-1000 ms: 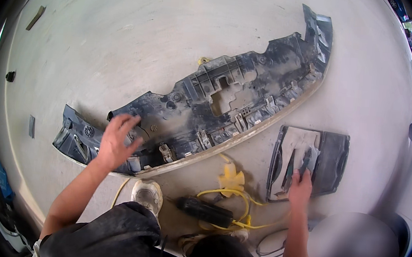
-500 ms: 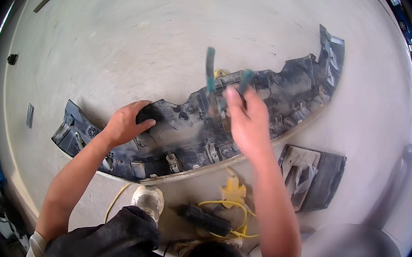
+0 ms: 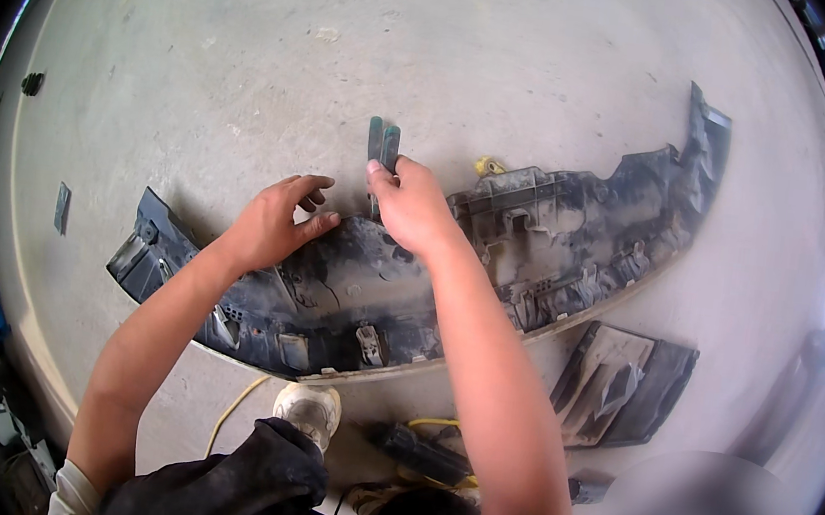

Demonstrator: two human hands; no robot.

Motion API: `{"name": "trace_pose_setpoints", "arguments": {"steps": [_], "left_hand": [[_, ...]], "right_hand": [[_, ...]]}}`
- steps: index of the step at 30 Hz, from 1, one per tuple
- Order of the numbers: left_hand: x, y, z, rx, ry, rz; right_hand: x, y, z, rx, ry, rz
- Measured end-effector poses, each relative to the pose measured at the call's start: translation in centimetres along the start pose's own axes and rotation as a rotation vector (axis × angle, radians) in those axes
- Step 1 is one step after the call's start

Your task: The person uses a power drill to remove screws from a detached car bumper lying on the floor. They then use a plastic pry tool to detach a small plastic component from the bumper's interior. The person continues to remove screws and pry off parts from the bumper throughout the clip.

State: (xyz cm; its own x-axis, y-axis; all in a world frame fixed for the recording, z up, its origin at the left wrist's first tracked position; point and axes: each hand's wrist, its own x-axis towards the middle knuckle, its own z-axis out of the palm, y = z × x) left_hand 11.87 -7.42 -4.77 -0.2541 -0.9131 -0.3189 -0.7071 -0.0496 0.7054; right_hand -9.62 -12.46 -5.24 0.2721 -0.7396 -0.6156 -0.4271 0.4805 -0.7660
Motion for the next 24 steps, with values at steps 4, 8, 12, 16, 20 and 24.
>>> {"name": "trace_pose_setpoints", "arguments": {"steps": [4,8,12,16,20,24], "left_hand": [[0.8,-0.6,0.1,-0.016,0.014,-0.007],[1.5,0.5,-0.2,-0.076,-0.068,-0.107],[0.5,0.5,0.2,-0.044,-0.270,-0.101],[-0.4,0.9,0.6,0.083,-0.212,-0.032],[-0.6,0.7,0.6,0.114,-0.200,0.004],[-0.7,1.2,0.2,0.064,-0.196,0.001]], "right_hand": [[0.1,-1.6,-0.2,-0.156,-0.084,0.042],[0.4,-1.9,0.0,-0.312,-0.019,0.020],[-0.1,-3.3,0.4,-0.428,0.162,-0.110],[0.2,-3.4,0.8,-0.464,0.095,-0.139],[0.2,-4.8,0.6,-0.572,-0.056,-0.102],[0.4,-3.9,0.7,-0.609,-0.155,-0.106]]}}
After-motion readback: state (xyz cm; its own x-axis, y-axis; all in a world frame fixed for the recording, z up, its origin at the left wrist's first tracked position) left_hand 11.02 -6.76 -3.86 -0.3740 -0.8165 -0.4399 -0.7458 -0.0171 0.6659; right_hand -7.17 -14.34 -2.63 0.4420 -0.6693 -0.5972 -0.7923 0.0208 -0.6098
